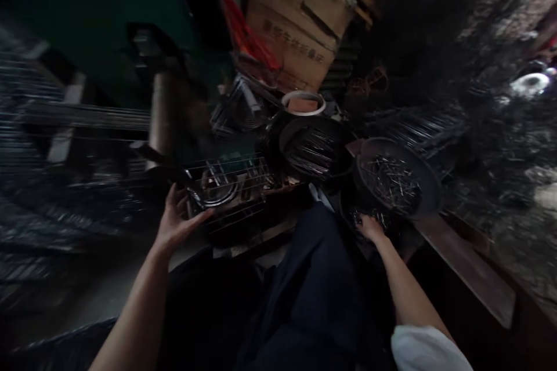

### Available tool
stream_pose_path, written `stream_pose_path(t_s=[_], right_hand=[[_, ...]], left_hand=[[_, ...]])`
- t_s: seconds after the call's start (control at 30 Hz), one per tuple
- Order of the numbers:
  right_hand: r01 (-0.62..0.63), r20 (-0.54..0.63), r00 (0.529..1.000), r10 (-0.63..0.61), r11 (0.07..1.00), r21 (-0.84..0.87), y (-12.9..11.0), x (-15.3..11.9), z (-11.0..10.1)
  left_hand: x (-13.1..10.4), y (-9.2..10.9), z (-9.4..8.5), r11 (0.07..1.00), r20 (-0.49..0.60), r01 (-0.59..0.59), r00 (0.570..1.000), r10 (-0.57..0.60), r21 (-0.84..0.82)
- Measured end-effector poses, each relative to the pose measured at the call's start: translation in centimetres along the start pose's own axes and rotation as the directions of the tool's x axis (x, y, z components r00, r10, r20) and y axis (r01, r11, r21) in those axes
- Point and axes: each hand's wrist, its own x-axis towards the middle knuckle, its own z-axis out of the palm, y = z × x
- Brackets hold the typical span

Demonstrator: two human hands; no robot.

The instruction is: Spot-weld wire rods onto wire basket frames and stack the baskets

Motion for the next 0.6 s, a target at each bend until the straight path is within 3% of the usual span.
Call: stream_pose_path(t_s=[0.1, 0.23, 0.43, 0.6], right_hand=[[-0.146, 0.036, 0.988, 0.148, 0.989, -0.036, 2.1, 1.0, 2.4], [-0.234, 0.056, 0.970, 0.236, 0.971, -0.049, 2.0, 3.4, 4.1], [-0.198, 0.099, 0.975, 0.200, 0.980, -0.024, -0.2, 6.8, 4.6], [-0.111, 0.075, 0.991, 0.107, 0.993, 0.041, -0.9, 6.0, 3.9]], left_hand=[[-1.1, 0.1, 0.2, 0.998, -0.038, 0.058, 0.998, -0.057, 0.016], [-3.2, -1.0, 0.8, 0.988, -0.156, 0.151, 0.977, -0.143, 0.035], [-4.5, -2.2, 1.6, 0.980, -0.205, 0.161, 0.969, -0.135, 0.117], [-3.6, -2.6, 2.2, 0.976, -0.179, 0.098, 0.982, -0.062, 0.195]])
